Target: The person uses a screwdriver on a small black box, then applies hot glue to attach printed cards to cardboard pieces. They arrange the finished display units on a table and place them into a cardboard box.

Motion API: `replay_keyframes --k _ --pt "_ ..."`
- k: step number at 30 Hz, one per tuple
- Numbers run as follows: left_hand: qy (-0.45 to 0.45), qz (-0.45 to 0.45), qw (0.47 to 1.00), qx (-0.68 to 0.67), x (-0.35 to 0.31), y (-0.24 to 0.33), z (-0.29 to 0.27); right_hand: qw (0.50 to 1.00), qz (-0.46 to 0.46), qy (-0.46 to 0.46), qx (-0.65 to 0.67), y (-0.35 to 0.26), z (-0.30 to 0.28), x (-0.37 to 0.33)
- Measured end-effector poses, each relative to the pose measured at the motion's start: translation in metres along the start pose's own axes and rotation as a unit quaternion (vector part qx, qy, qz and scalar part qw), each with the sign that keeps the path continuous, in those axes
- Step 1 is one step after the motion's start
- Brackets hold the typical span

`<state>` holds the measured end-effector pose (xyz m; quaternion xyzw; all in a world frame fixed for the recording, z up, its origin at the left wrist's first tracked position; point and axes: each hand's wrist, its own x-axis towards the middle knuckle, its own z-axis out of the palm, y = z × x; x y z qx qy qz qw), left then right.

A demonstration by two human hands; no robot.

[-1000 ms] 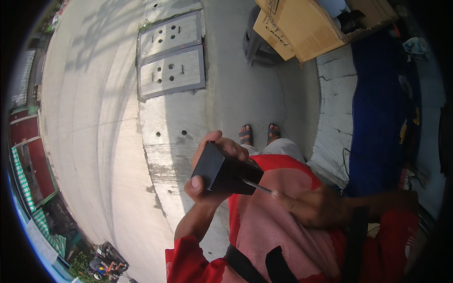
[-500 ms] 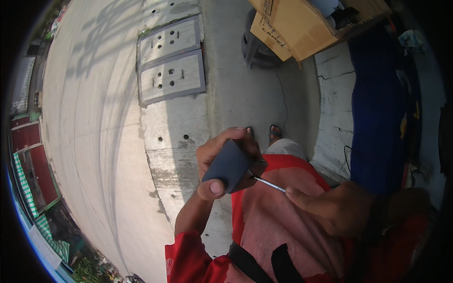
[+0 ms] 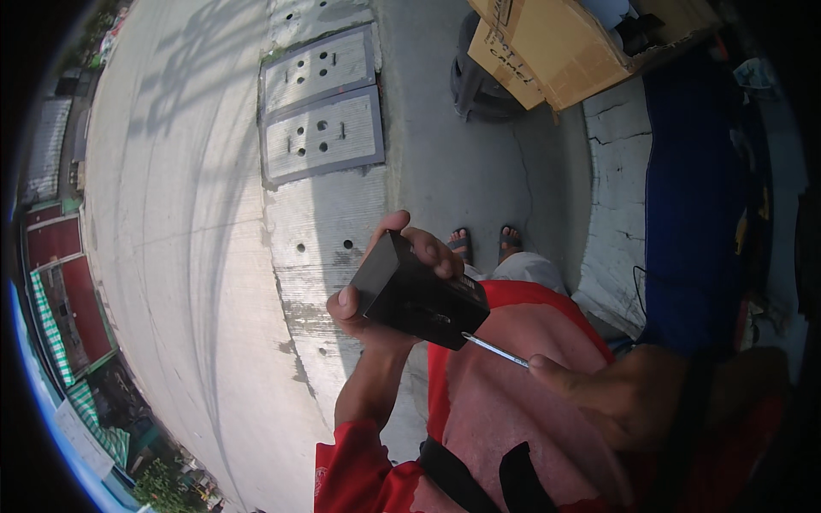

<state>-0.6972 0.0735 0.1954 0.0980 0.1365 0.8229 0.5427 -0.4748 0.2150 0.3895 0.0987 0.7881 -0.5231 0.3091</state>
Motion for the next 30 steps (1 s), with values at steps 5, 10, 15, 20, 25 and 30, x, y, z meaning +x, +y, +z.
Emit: replay_keyframes --k 5,10,15,20,25,30 --pt "0.015 -0.011 1.0 -0.003 -0.003 0.001 0.003 0.998 -0.048 0.033 0.008 0.005 0.005 0.01" --pt "-0.033 -0.014 0.998 0.054 -0.001 0.011 0.004 0.997 -0.027 0.072 -0.022 0.0 0.005 0.011" --pt "-0.061 0.006 0.982 0.181 0.001 0.016 0.007 0.995 -0.029 0.077 -0.062 -0.004 0.003 0.012" --pt "-0.092 0.015 0.965 0.246 0.003 0.013 0.012 0.999 0.0 0.035 -0.017 -0.012 -0.012 0.016" --pt "-0.031 -0.028 0.959 0.281 -0.001 0.002 0.015 0.996 0.074 0.028 -0.028 -0.025 -0.019 0.021" --pt "0.023 -0.035 0.986 0.16 -0.004 -0.002 0.012 0.995 0.023 0.041 0.083 -0.002 -0.006 0.026"
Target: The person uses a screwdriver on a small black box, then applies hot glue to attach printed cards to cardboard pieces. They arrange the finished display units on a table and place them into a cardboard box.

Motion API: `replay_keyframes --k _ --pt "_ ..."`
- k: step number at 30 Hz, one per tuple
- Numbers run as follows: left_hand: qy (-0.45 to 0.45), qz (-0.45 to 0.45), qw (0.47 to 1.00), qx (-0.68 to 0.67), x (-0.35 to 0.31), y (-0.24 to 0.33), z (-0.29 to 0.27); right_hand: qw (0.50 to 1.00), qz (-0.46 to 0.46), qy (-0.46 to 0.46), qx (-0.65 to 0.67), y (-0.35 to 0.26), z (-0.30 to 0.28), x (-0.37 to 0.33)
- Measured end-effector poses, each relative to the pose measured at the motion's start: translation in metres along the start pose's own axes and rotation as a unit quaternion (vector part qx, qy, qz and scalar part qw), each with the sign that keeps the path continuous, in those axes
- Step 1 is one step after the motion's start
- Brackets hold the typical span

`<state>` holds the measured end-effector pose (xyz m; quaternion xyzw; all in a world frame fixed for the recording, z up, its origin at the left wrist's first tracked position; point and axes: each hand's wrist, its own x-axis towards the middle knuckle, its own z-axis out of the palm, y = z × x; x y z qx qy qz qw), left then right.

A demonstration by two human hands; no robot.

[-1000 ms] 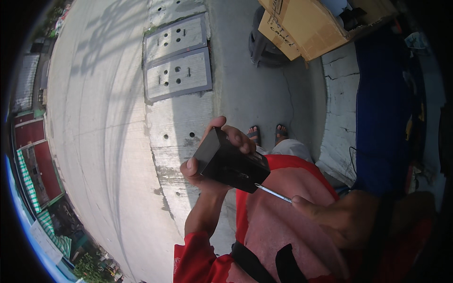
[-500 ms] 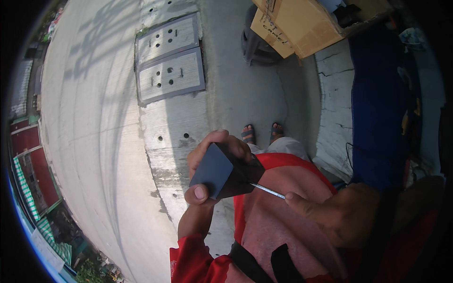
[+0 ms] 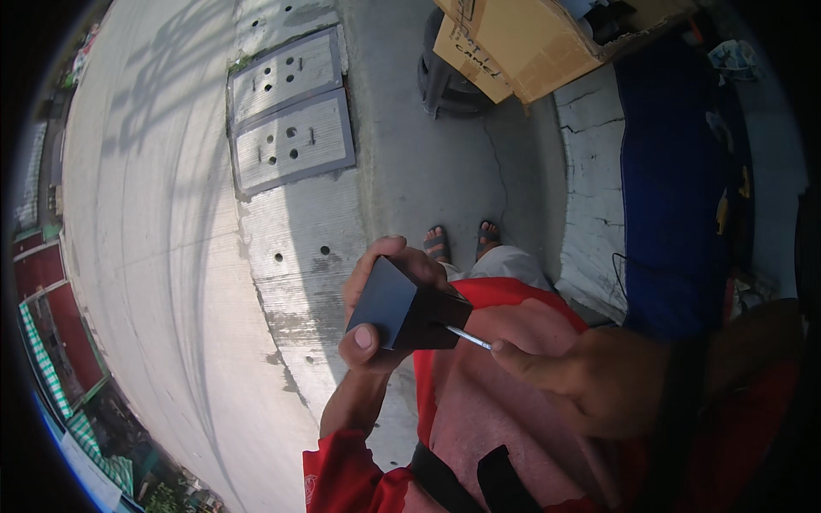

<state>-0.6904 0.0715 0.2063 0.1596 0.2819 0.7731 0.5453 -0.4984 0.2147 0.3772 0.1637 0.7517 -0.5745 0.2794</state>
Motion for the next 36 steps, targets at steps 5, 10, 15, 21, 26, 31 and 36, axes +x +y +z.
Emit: replay_keyframes --k 5,10,15,21,26,31,36 --pt "-0.015 0.051 0.996 -0.074 0.01 0.003 -0.004 0.984 -0.083 0.056 -0.147 0.024 0.019 0.01" --pt "-0.047 0.047 0.995 0.075 0.023 0.012 0.0 0.989 -0.068 0.043 -0.125 0.024 -0.002 0.015" --pt "-0.089 -0.011 0.985 0.15 0.024 0.001 0.006 0.992 0.023 -0.018 -0.125 0.009 -0.025 -0.004" --pt "-0.021 -0.024 0.999 -0.019 0.021 -0.021 0.001 0.985 -0.018 0.037 -0.169 0.039 0.004 0.003" --pt "0.001 0.033 0.999 -0.038 0.018 -0.011 -0.002 0.95 -0.159 0.147 -0.225 0.076 0.032 0.014" --pt "0.033 0.045 0.992 -0.109 0.018 -0.016 0.007 0.893 -0.234 0.289 -0.253 0.092 0.048 0.025" --pt "-0.014 0.041 0.989 -0.143 0.031 -0.012 0.009 0.911 -0.224 0.229 -0.26 0.094 0.037 0.012"
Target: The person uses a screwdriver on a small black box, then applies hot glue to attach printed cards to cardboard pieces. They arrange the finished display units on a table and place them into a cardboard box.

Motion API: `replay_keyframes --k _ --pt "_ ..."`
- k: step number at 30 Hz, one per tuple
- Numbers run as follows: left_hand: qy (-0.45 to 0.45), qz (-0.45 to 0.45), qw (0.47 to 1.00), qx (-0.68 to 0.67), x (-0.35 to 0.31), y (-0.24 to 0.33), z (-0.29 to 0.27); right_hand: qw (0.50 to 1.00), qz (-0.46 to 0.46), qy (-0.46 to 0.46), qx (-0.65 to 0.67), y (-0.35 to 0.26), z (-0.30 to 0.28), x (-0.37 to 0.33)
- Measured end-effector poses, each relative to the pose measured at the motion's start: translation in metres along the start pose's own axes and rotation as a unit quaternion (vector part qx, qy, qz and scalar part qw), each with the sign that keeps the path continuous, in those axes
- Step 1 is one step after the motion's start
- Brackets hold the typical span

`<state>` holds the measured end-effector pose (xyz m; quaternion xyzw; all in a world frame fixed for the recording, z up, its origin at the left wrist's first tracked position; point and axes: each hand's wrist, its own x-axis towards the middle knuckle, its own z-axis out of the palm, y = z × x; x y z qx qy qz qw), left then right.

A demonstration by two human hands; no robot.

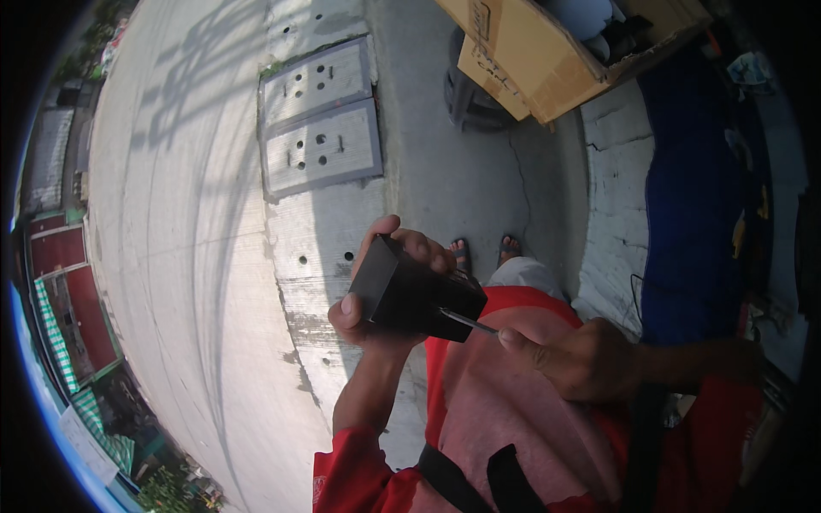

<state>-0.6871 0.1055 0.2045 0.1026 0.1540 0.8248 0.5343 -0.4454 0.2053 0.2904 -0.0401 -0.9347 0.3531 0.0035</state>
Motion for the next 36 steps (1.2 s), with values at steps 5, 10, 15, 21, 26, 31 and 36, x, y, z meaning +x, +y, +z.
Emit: replay_keyframes --k 5,10,15,21,26,31,36 --pt "0.082 0.005 0.996 -0.04 0.004 -0.013 0.016 0.995 -0.006 0.063 -0.078 0.002 -0.01 -0.002" --pt "0.185 0.002 0.977 -0.111 0.003 -0.029 0.007 0.99 -0.027 0.118 -0.078 -0.004 -0.015 -0.008" --pt "0.063 -0.002 0.996 -0.062 -0.013 -0.018 -0.016 0.988 0.133 0.054 0.063 -0.022 -0.033 -0.012" --pt "0.063 -0.033 0.997 -0.019 -0.018 -0.015 -0.025 0.98 0.124 -0.138 0.068 -0.031 -0.063 -0.004" --pt "0.024 -0.04 0.999 0.017 -0.018 -0.014 -0.022 0.968 0.149 -0.183 0.085 -0.036 -0.065 0.007" --pt "-0.028 -0.054 0.995 0.083 -0.022 -0.008 -0.018 0.952 0.171 -0.244 0.073 -0.04 -0.07 0.021" --pt "-0.054 -0.105 0.979 0.165 -0.026 -0.009 -0.022 0.928 0.202 -0.299 0.095 -0.045 -0.072 0.034"
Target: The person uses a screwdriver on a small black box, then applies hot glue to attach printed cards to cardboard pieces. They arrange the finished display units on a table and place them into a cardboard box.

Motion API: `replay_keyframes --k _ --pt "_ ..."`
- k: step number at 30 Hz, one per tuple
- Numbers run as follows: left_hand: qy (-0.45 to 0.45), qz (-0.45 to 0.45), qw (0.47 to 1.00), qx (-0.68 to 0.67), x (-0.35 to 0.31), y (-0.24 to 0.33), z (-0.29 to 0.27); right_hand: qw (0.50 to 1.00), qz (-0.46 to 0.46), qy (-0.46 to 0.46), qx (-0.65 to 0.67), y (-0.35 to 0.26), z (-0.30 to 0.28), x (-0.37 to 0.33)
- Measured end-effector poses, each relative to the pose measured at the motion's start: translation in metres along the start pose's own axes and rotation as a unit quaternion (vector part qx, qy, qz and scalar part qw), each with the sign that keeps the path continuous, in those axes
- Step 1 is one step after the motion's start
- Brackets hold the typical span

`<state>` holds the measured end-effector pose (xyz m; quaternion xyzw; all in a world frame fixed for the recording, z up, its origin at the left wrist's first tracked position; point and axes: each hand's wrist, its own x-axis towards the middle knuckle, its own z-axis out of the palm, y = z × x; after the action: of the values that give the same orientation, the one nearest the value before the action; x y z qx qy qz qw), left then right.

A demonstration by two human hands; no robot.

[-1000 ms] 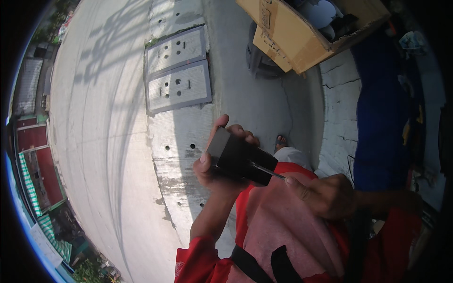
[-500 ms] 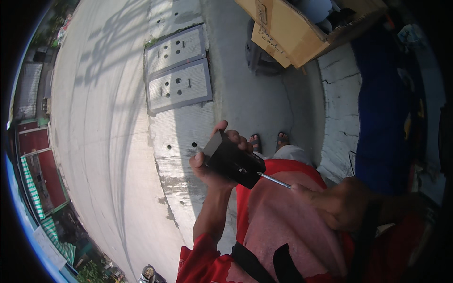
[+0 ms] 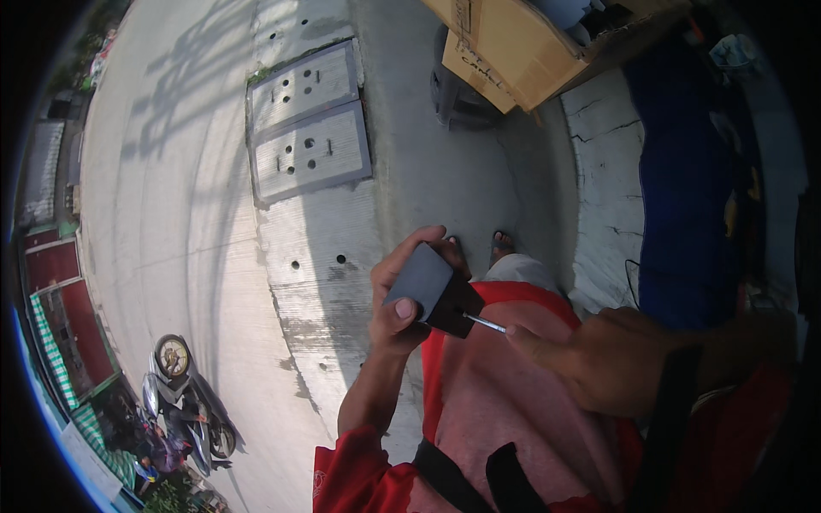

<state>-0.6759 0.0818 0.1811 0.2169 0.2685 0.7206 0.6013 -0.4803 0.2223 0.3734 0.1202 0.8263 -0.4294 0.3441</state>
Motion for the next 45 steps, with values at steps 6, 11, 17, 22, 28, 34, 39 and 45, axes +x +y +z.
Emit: replay_keyframes --k 6,11,17,22,28,34,39,45 --pt "0.065 0.07 0.989 -0.112 0.004 0.001 -0.004 0.996 -0.049 0.074 -0.033 0.018 0.03 0.021" --pt "0.18 0.097 0.947 -0.249 0.011 -0.004 0.016 0.949 -0.168 0.256 -0.079 0.034 0.059 0.056" --pt "0.35 0.073 0.883 -0.305 0.011 -0.028 -0.002 0.887 -0.21 0.408 -0.044 0.023 0.009 0.083" --pt "0.242 0.132 0.933 -0.231 -0.016 -0.015 -0.027 0.967 -0.144 0.203 -0.059 0.011 -0.034 0.049" --pt "0.217 0.161 0.94 -0.21 -0.026 -0.005 -0.026 0.991 -0.114 0.003 -0.063 0.001 -0.037 0.046" --pt "0.186 0.166 0.961 -0.118 -0.029 0.001 -0.031 0.992 -0.073 -0.096 -0.045 -0.007 -0.048 0.061" --pt "0.155 0.123 0.98 -0.03 -0.034 0.013 -0.026 0.983 0.008 -0.167 0.071 -0.013 -0.056 0.06" --pt "0.15 0.134 0.98 0.004 -0.03 0.02 -0.019 0.99 -0.066 -0.119 0.037 -0.012 -0.049 0.054"
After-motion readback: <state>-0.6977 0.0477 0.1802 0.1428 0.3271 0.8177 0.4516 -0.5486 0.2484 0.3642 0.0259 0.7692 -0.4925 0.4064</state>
